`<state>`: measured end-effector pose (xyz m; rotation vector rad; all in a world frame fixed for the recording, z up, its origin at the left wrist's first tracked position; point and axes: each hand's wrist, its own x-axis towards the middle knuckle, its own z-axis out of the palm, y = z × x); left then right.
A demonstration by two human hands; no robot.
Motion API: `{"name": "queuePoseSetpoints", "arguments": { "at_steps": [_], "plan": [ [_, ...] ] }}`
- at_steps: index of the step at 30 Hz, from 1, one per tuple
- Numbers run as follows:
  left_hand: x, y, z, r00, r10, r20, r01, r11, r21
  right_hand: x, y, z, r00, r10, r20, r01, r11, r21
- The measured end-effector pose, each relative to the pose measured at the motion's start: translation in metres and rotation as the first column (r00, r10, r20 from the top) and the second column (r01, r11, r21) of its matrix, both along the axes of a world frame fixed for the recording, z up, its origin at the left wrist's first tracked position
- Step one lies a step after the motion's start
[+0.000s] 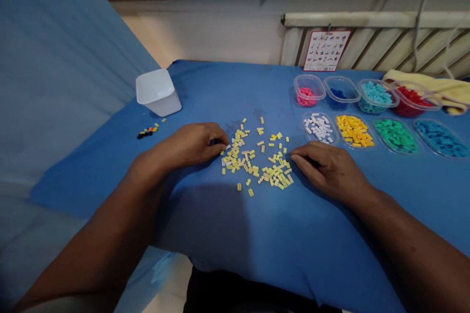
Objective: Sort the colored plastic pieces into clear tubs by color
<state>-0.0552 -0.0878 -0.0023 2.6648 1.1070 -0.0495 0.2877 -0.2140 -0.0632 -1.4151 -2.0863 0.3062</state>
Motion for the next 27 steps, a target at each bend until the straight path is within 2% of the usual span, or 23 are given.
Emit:
{"name": "queuePoseSetpoints", "arguments": {
  "at_steps": [6,12,14,19,23,27],
  "plan": [
    [0.001,-0.008,0.002,0.996,-0.085,0.04,0.085,0.996,0.008,0.0,0.0,-0.001,1.0,0.003,0.006,-0.003,1.0,-0.01],
    [0.007,-0.009,0.001,0.998,-0.059,0.008,0.058,0.998,0.031,0.002,-0.001,-0.003,1.0,0.015,-0.012,-0.016,1.0,-0.024],
    [0.008,-0.007,0.001,0.999,-0.032,0.033,0.031,0.999,0.043,0.002,-0.001,-0.003,1.0,0.01,-0.014,-0.011,0.999,-0.035],
    [0.011,0.002,-0.004,0.971,0.099,0.218,-0.12,0.989,0.088,0.0,0.0,-0.001,1.0,0.002,-0.017,-0.003,0.998,-0.059],
    [0.019,0.005,-0.013,0.991,0.059,0.119,-0.07,0.993,0.092,0.0,0.0,-0.001,1.0,0.016,-0.022,-0.017,0.999,-0.041],
    [0.023,0.005,-0.015,0.997,0.046,0.056,-0.052,0.992,0.112,0.001,0.0,-0.002,0.999,0.023,-0.023,-0.023,1.0,-0.02]
  ]
}}
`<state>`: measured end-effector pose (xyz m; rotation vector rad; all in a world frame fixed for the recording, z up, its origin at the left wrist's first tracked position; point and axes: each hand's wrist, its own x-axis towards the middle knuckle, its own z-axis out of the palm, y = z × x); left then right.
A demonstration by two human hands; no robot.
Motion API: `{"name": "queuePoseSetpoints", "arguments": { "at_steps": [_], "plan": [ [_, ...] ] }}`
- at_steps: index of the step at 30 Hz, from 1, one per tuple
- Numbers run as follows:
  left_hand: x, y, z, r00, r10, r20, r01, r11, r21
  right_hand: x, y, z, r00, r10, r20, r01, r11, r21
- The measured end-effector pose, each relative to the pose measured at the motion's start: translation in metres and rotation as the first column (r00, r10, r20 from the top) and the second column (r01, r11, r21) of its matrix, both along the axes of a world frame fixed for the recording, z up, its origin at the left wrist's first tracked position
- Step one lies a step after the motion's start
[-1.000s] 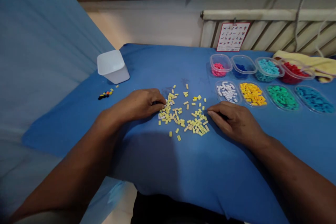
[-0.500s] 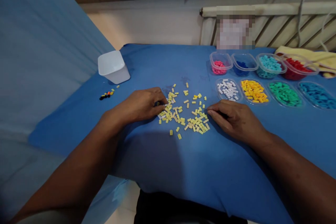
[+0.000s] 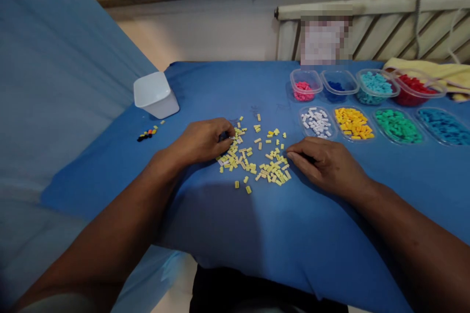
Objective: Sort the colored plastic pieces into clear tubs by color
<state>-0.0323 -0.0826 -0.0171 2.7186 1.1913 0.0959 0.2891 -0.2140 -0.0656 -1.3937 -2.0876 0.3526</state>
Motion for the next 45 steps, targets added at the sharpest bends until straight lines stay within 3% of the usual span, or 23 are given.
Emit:
{"name": "queuePoseSetpoints", "arguments": {
  "at_steps": [7,13,21,25,28,32,39,42,45],
  "plan": [
    [0.009,-0.004,0.002,0.981,-0.046,0.189,0.058,0.997,-0.058,-0.001,0.002,0.0,1.0,-0.005,-0.008,0.005,1.0,-0.002],
    [0.023,-0.012,0.007,0.993,-0.097,-0.07,0.101,0.993,0.059,-0.002,0.003,0.0,1.0,0.009,-0.005,-0.009,1.0,-0.008],
    [0.035,-0.015,0.008,0.984,-0.072,-0.162,0.087,0.992,0.088,-0.002,0.005,0.001,1.0,0.014,-0.016,-0.014,1.0,0.0],
    [0.035,-0.012,0.011,0.996,-0.063,-0.059,0.064,0.997,0.029,-0.002,0.004,0.002,1.0,0.011,-0.02,-0.011,1.0,0.003],
    [0.043,-0.008,0.018,0.993,-0.066,0.096,0.069,0.997,-0.025,-0.003,0.004,0.0,0.998,0.054,-0.043,-0.05,0.995,0.081],
    [0.081,0.001,0.024,0.964,-0.189,0.185,0.198,0.98,-0.028,-0.005,0.005,-0.002,0.991,0.12,-0.052,-0.107,0.972,0.209],
    [0.179,0.025,0.016,0.931,-0.337,0.139,0.344,0.939,-0.023,-0.003,0.008,-0.003,0.99,0.136,-0.031,-0.123,0.959,0.254],
    [0.2,0.032,0.01,0.921,-0.38,0.083,0.383,0.923,-0.028,-0.003,0.009,-0.004,0.99,0.138,-0.033,-0.125,0.958,0.258],
    [0.204,0.037,0.001,0.92,-0.376,0.112,0.382,0.923,-0.039,-0.004,0.01,-0.005,0.988,0.149,-0.036,-0.135,0.956,0.259]
  ]
}}
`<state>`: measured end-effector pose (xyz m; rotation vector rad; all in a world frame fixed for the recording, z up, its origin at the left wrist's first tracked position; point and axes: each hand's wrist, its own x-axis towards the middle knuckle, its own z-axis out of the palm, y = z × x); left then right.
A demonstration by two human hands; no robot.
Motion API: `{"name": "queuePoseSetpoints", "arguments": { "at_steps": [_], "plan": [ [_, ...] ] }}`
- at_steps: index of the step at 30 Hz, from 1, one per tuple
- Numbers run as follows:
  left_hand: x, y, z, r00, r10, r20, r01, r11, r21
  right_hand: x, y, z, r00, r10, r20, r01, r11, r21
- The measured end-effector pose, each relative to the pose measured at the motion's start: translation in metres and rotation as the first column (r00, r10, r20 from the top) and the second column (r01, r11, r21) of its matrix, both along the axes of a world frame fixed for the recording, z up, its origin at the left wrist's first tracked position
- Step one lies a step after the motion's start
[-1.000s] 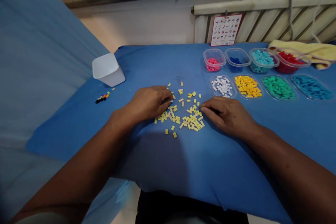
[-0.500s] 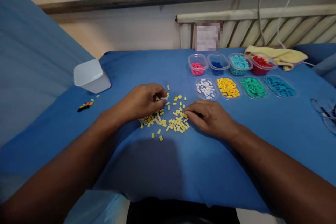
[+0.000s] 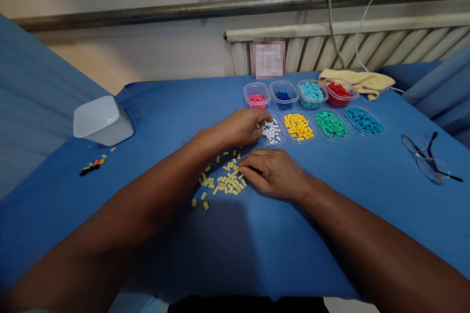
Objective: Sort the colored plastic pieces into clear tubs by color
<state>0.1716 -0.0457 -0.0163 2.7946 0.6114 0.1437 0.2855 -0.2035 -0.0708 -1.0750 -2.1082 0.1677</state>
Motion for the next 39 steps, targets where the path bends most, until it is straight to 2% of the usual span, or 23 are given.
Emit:
{"name": "queuePoseSetpoints", "arguments": {
  "at_steps": [4,10,12,15,18,21,23,25,28,33,39],
  "plan": [
    [-0.008,0.003,-0.007,0.997,-0.013,0.072,0.019,0.997,-0.081,-0.001,0.001,-0.001,1.0,0.01,-0.002,-0.01,1.0,0.002],
    [-0.017,-0.001,-0.004,0.983,-0.017,0.181,0.059,0.971,-0.231,-0.001,0.0,0.001,1.0,0.009,0.006,-0.009,1.0,0.013],
    [-0.018,-0.003,-0.005,0.978,0.002,0.21,0.041,0.979,-0.201,-0.001,0.0,0.001,1.0,0.011,0.015,-0.012,1.0,0.011],
    [-0.02,-0.005,-0.004,0.989,-0.018,0.147,0.037,0.991,-0.132,0.0,-0.001,0.001,1.0,0.018,0.024,-0.018,1.0,0.0],
    [-0.027,-0.007,0.002,0.996,-0.002,0.088,0.009,0.997,-0.078,0.001,-0.001,0.0,0.999,0.012,0.031,-0.011,1.0,-0.018],
    [-0.037,-0.012,0.014,0.995,0.067,-0.068,-0.069,0.997,-0.038,0.001,-0.002,0.0,0.999,0.005,0.035,-0.005,1.0,-0.024],
    [-0.04,-0.017,0.019,0.977,0.065,-0.203,-0.069,0.998,-0.013,0.0,-0.002,0.001,0.999,0.016,0.034,-0.016,1.0,-0.005],
    [-0.04,-0.022,0.021,0.961,0.056,-0.27,-0.051,0.998,0.028,0.0,-0.002,0.001,0.999,0.025,0.039,-0.025,1.0,0.01],
    [-0.031,-0.024,0.018,0.973,0.035,-0.227,-0.025,0.999,0.046,-0.001,-0.002,0.001,0.998,0.015,0.058,-0.017,1.0,0.025],
    [-0.01,-0.018,0.008,0.997,-0.074,-0.008,0.074,0.997,0.003,-0.003,-0.004,0.002,0.995,0.037,0.091,-0.043,0.997,0.059],
    [0.001,-0.014,-0.001,0.996,-0.067,-0.056,0.072,0.994,0.084,-0.002,-0.004,0.005,0.993,0.027,0.116,-0.031,0.999,0.035]
  ]
}}
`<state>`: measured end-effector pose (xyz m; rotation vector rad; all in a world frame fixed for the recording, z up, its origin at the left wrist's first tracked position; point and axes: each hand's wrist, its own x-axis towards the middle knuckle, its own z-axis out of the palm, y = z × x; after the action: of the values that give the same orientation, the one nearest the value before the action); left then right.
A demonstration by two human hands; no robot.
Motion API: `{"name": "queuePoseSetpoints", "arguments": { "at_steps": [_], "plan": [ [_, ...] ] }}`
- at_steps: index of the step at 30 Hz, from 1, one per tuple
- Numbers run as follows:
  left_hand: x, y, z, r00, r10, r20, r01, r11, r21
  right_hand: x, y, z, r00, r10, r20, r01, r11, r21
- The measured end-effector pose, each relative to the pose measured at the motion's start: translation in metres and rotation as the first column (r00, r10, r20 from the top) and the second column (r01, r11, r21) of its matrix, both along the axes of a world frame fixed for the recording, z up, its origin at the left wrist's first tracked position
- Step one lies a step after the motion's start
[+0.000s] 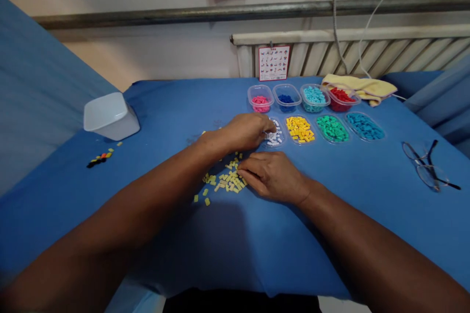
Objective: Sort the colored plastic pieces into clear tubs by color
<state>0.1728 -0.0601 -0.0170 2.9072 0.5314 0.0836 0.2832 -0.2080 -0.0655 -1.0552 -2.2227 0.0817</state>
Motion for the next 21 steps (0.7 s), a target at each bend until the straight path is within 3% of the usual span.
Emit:
{"name": "queuePoseSetpoints", "arguments": {
  "at_steps": [3,6,10,13,17,21],
  "plan": [
    [-0.008,0.003,0.005,0.998,-0.002,0.055,0.004,0.999,-0.032,0.001,-0.003,0.001,1.0,0.019,-0.015,-0.019,1.0,-0.023],
    [-0.039,0.01,0.023,0.987,0.084,0.14,-0.081,0.996,-0.026,0.003,-0.008,0.001,0.999,0.008,-0.049,-0.01,0.999,-0.047],
    [-0.113,0.009,0.057,0.978,0.184,0.099,-0.177,0.981,-0.077,0.005,-0.011,-0.005,0.995,0.006,-0.096,-0.014,0.997,-0.077],
    [-0.173,-0.01,0.069,0.967,0.256,-0.01,-0.253,0.948,-0.192,0.005,-0.011,-0.008,0.994,-0.001,-0.111,-0.012,0.993,-0.12],
    [-0.224,-0.044,0.054,0.97,0.238,-0.05,-0.241,0.912,-0.331,0.005,-0.009,-0.009,0.994,-0.02,-0.103,0.005,0.989,-0.146],
    [-0.237,-0.063,0.031,0.988,0.149,-0.047,-0.156,0.932,-0.327,0.006,-0.01,-0.009,0.993,-0.033,-0.112,0.017,0.99,-0.14]
  ]
}}
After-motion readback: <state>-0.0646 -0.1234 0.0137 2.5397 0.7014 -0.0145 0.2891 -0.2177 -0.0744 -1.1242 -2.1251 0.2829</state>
